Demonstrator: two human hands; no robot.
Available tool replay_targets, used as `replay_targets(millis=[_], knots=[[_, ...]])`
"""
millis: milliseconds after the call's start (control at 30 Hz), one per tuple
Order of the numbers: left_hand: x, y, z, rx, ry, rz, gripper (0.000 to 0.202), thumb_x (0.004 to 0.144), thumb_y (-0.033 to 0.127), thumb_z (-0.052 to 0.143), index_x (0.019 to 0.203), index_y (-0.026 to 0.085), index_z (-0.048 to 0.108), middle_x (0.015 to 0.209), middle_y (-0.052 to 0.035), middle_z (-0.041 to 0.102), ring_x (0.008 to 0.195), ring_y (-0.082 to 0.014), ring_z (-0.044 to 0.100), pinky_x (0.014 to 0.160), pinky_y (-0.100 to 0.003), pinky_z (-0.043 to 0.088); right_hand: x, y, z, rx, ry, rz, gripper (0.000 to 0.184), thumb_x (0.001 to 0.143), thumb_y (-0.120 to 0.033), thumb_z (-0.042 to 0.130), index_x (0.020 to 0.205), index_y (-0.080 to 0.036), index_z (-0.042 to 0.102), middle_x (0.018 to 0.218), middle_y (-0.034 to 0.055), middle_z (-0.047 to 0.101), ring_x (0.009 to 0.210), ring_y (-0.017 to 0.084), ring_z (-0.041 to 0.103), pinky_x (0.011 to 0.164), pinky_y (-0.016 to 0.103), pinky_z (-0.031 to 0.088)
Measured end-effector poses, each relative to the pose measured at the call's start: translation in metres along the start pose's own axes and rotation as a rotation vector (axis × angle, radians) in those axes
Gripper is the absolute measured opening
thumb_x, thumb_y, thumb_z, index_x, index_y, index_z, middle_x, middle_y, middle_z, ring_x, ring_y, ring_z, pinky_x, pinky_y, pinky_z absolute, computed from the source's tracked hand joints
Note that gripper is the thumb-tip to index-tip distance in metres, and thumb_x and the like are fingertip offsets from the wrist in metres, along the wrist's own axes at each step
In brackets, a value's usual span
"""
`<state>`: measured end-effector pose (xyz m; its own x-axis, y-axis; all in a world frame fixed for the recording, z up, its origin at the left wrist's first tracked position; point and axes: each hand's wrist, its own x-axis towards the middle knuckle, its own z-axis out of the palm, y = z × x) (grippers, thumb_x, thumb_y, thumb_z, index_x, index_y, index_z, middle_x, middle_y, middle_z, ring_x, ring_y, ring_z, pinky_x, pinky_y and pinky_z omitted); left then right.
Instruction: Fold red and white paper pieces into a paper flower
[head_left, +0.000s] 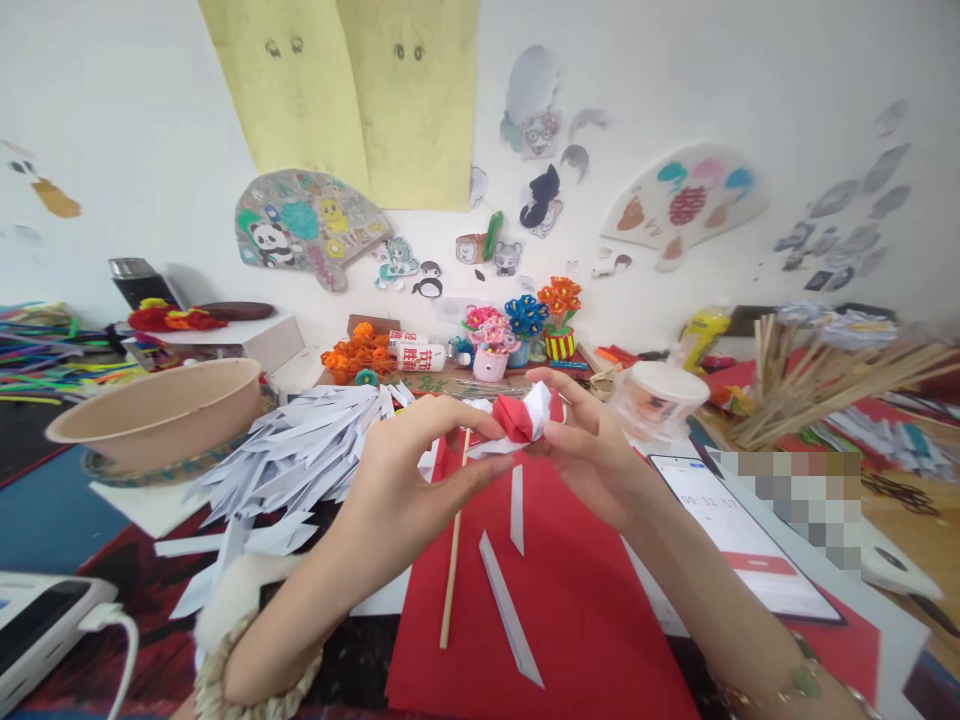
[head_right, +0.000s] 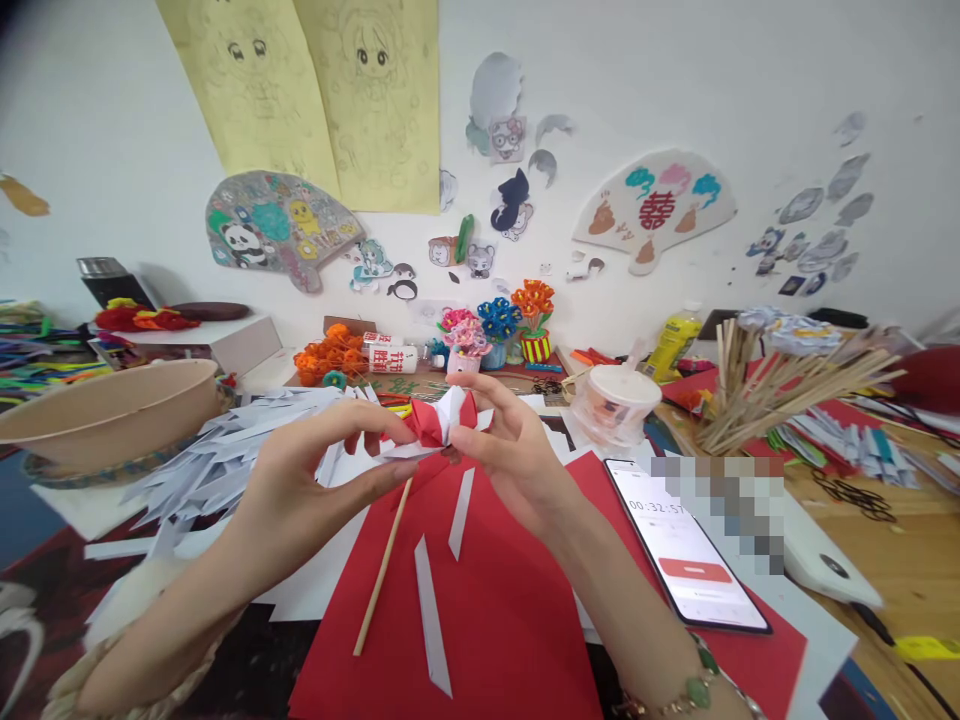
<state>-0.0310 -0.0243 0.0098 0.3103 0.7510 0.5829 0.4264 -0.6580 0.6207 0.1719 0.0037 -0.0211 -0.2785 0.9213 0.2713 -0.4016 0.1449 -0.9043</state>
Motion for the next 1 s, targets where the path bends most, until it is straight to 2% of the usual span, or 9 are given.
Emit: replay_targets(millis=[133, 233, 333, 500, 733, 833, 1000], knots=[[0.000, 0.001, 0.002, 0.062, 0.068, 0.000, 0.001, 0.086, 0.023, 0.070, 0.086, 0.023, 0.070, 0.085, -0.0008, 0.075, 0.070, -0.0160, 0.059, 0.066, -0.029, 0.042, 0.000, -0.004, -0.006, -0.241, -0.016, 0.011, 0.041, 0.071, -0.031, 0.085, 0.108, -0.029, 0.067, 0.107, 0.0022, 0.064, 0.088, 0.018, 0.062, 0.072, 0.029, 0.053], [0.000, 0.001, 0.005, 0.117, 0.097, -0.004, 0.001, 0.085, 0.022, 0.069, 0.084, 0.023, 0.069, 0.082, -0.0010, 0.075, 0.068, -0.0161, 0.059, 0.065, -0.030, 0.043, 0.000, -0.005, -0.005, -0.385, -0.035, -0.007, 0.037, 0.073, -0.031, 0.085, 0.105, -0.027, 0.067, 0.108, 0.0026, 0.067, 0.089, 0.018, 0.064, 0.074, 0.029, 0.054], [0.000, 0.001, 0.008, 0.166, 0.093, 0.021, 0.003, 0.085, 0.020, 0.067, 0.083, 0.022, 0.069, 0.081, -0.0009, 0.074, 0.069, -0.0163, 0.059, 0.067, -0.030, 0.044, 0.001, -0.002, -0.002, -0.430, -0.054, -0.053, 0.034, 0.074, -0.033, 0.084, 0.102, -0.026, 0.067, 0.105, 0.0034, 0.069, 0.094, 0.020, 0.064, 0.072, 0.028, 0.053], [0.000, 0.001, 0.004, 0.147, 0.034, 0.058, 0.006, 0.086, 0.019, 0.069, 0.083, 0.023, 0.073, 0.083, -0.0014, 0.074, 0.079, -0.0181, 0.064, 0.073, -0.030, 0.046, 0.001, -0.002, -0.005, -0.413, -0.098, -0.065, 0.027, 0.075, -0.034, 0.083, 0.095, -0.025, 0.067, 0.099, 0.0036, 0.069, 0.090, 0.020, 0.063, 0.071, 0.030, 0.052], [0.004, 0.002, -0.008, 0.025, -0.123, 0.022, 0.007, 0.084, 0.027, 0.075, 0.078, 0.024, 0.077, 0.080, -0.0011, 0.075, 0.077, -0.0176, 0.065, 0.074, -0.030, 0.047, 0.001, -0.005, -0.009, -0.329, -0.251, -0.056, 0.019, 0.073, -0.027, 0.085, 0.082, -0.025, 0.068, 0.087, 0.0010, 0.066, 0.081, 0.018, 0.060, 0.072, 0.032, 0.051], [0.005, 0.004, -0.011, 0.010, -0.155, 0.017, 0.009, 0.083, 0.024, 0.074, 0.075, 0.024, 0.077, 0.078, -0.0009, 0.074, 0.078, -0.0185, 0.064, 0.075, -0.032, 0.046, 0.001, -0.004, -0.009, -0.335, -0.307, -0.105, 0.019, 0.072, -0.026, 0.086, 0.081, -0.025, 0.069, 0.088, 0.0017, 0.067, 0.084, 0.019, 0.061, 0.077, 0.035, 0.052], [0.006, 0.007, -0.014, -0.063, -0.274, -0.021, 0.012, 0.082, 0.019, 0.073, 0.073, 0.026, 0.077, 0.081, -0.0003, 0.075, 0.081, -0.0199, 0.063, 0.078, -0.033, 0.046, 0.000, -0.003, -0.009, -0.336, -0.413, -0.140, 0.021, 0.068, -0.024, 0.089, 0.078, -0.024, 0.070, 0.089, 0.0027, 0.069, 0.088, 0.021, 0.063, 0.082, 0.038, 0.053]])
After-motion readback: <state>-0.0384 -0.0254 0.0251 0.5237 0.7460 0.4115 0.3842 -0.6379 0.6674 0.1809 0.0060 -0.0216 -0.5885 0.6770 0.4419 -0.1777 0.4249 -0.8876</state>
